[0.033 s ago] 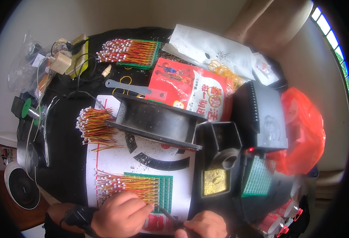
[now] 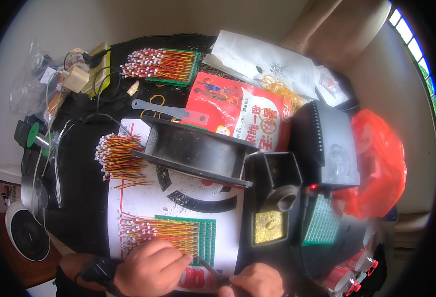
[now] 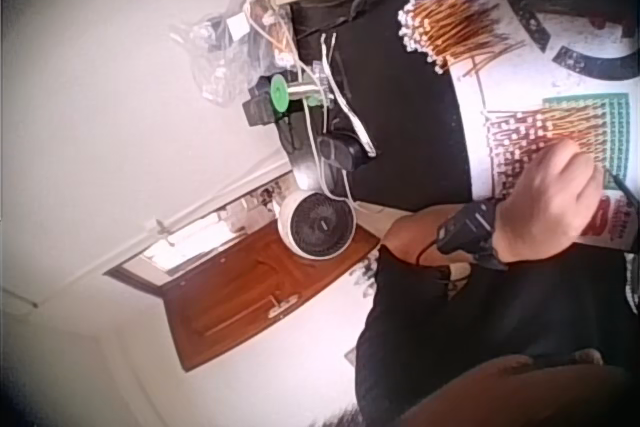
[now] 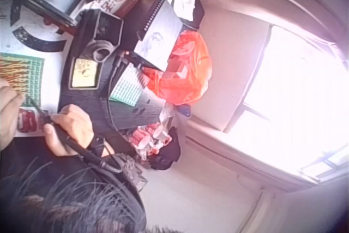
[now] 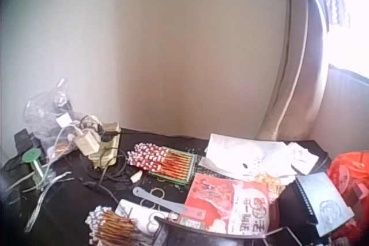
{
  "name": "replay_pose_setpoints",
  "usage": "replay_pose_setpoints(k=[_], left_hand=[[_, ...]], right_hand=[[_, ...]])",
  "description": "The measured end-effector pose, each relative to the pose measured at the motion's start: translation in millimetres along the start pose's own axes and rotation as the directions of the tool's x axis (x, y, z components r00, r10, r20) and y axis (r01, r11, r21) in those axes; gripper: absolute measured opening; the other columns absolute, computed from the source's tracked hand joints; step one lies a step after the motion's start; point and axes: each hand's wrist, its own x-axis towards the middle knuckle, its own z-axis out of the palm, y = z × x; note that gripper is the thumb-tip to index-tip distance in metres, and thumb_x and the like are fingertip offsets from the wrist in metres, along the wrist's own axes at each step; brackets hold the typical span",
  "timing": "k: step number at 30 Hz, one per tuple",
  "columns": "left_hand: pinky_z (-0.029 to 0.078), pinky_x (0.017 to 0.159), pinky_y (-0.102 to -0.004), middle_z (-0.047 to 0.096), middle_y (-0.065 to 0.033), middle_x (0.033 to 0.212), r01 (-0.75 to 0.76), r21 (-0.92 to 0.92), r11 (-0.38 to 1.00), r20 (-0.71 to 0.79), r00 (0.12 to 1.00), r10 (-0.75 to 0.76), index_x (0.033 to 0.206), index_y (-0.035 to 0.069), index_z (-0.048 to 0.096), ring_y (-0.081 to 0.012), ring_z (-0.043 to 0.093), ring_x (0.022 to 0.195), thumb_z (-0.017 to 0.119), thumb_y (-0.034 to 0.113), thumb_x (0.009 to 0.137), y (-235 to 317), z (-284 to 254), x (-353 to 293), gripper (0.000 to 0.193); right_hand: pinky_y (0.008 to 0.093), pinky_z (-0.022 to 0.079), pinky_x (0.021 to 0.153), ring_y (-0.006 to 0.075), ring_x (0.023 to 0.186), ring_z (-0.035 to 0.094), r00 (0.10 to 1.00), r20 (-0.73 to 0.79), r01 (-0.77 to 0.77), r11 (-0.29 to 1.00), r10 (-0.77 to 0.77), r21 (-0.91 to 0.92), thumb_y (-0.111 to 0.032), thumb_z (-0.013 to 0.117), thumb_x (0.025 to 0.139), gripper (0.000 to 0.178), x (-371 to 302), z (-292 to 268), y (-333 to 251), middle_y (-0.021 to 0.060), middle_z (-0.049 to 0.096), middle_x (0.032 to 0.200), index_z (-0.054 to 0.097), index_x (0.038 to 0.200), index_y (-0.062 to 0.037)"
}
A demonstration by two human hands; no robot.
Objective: Soldering components onto a green printed circuit board.
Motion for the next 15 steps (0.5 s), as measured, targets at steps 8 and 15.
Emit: replay_pose_setpoints(k=[8,15], left_hand=[[0.055,0.08,-0.0389,0.062,-0.0129,0.088,-0.005,0.003,1.0,-0.004,1.0,0.005,0.096,-0.007,0.073,-0.031,0.063,0.088,0.072,-0.002,0.081,-1.1,1.4,-0.5,0.016],[0.057,0.085,-0.0394,0.065,-0.014,0.092,-0.015,-0.012,1.0,0.03,0.999,0.016,0.098,-0.007,0.074,-0.0327,0.064,0.092,0.071,-0.001,0.082,-5.1,0.8,-1.6,0.018]], right_hand=[[0.035,0.052,0.055,0.021,0.055,0.061,0.91,-0.155,-0.379,0.923,0.384,0.065,-0.017,0.08,0.087,0.025,-11.5,-1.4,-14.4,0.0132,0.064,0.068,0.065,0.095,0.002],[0.0387,0.045,0.047,0.025,0.051,0.052,0.971,-0.191,-0.127,0.988,0.142,0.091,0.005,0.064,0.089,0.023,-11.1,1.5,-9.0,0.0186,0.06,0.08,0.066,0.111,0.0084]])
